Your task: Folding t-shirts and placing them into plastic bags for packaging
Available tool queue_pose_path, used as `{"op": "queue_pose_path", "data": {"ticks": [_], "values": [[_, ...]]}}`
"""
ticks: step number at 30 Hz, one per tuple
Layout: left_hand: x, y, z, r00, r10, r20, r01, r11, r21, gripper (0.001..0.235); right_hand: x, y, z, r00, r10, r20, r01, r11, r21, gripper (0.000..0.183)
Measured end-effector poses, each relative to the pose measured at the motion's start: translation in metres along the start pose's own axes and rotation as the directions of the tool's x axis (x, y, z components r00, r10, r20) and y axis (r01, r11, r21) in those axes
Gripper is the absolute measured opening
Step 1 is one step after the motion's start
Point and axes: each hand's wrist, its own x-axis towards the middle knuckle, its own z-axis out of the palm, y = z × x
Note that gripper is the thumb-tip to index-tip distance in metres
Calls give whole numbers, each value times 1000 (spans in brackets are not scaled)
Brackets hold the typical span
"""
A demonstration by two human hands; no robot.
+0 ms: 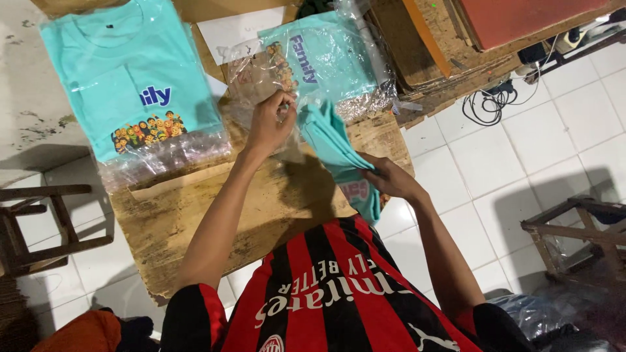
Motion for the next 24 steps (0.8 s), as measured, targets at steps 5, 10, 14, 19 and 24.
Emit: {"op": "queue_pose_path", "data": {"ticks": [5,10,14,19,24], "values": [[1,-1,11,999,37,38,-41,994,104,5,-49,-23,-33,992,89,-89,-75,986,149,35],[-17,13,54,972,-100,213,70,987,144,5,-101,-67,-60,959,173,-225,-142,979,149,29],[-49,-4,78,840,-276,466,176,953,247,16,-116,-83,-70,943,144,-300,-127,989,76,26],[-69,-69,107,857,-374,354,306,923,233,11,-128,-66,-54,950,147,-275,-119,986,113,24],[-74,-85,98,754,-588,293,551,809,207,19,-110,-62,-42,966,173,-190,-154,982,109,31]]}}
